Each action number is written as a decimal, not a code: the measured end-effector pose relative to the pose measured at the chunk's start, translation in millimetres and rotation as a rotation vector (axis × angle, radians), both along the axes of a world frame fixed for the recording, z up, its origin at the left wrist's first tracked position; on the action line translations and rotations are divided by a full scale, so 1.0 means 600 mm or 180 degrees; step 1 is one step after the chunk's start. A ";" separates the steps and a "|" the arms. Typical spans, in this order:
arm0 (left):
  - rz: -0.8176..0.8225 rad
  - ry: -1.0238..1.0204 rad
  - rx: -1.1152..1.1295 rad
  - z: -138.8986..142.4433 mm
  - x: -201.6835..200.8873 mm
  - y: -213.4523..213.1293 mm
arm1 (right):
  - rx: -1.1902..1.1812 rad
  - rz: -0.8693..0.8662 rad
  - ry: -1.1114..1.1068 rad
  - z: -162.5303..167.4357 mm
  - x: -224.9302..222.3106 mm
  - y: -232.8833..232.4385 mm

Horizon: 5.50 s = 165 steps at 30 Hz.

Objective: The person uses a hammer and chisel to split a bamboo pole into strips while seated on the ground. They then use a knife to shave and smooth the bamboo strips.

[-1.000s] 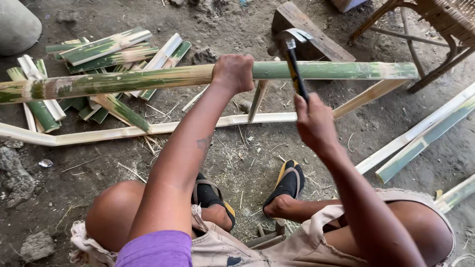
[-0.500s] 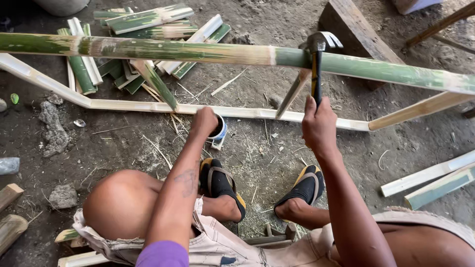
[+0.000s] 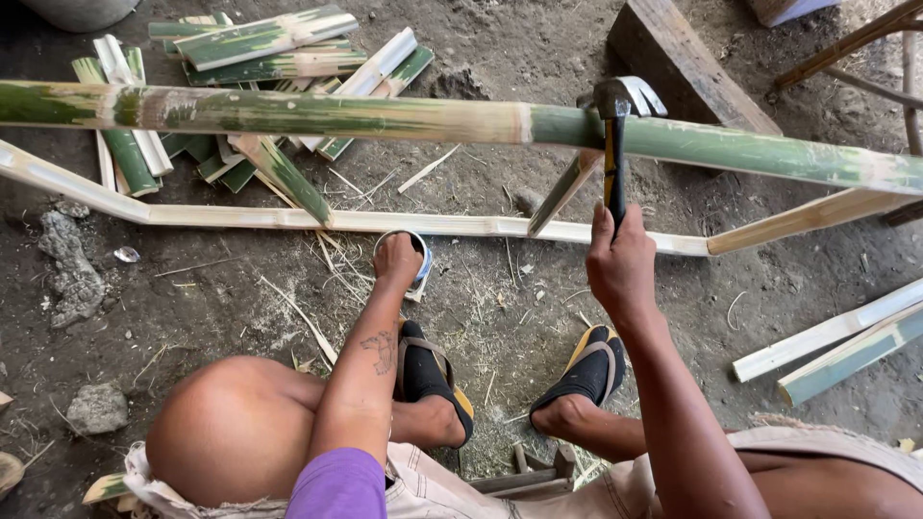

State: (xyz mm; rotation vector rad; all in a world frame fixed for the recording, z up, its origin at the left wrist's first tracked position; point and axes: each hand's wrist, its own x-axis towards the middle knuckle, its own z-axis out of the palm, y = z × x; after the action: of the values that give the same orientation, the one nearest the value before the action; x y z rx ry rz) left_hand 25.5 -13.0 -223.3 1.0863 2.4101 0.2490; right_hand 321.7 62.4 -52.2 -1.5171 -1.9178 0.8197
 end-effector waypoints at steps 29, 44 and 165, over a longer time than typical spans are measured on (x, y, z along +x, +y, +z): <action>-0.1307 -0.1072 0.2476 0.323 0.195 0.268 | -0.1400 -0.0122 0.1307 0.123 0.095 -0.017; -0.1599 -0.0898 0.2208 0.326 0.190 0.247 | -0.0917 -0.0207 0.0713 0.158 0.118 -0.064; -0.1353 0.0084 0.0806 0.052 -0.013 -0.071 | 0.2040 0.1375 -0.0291 0.048 -0.312 0.083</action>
State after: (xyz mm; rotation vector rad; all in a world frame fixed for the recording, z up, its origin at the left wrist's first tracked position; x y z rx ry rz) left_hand 17.7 -55.6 -192.4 1.6897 2.1407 0.4011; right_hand 134.7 112.4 -23.2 -0.7802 -2.3137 0.2415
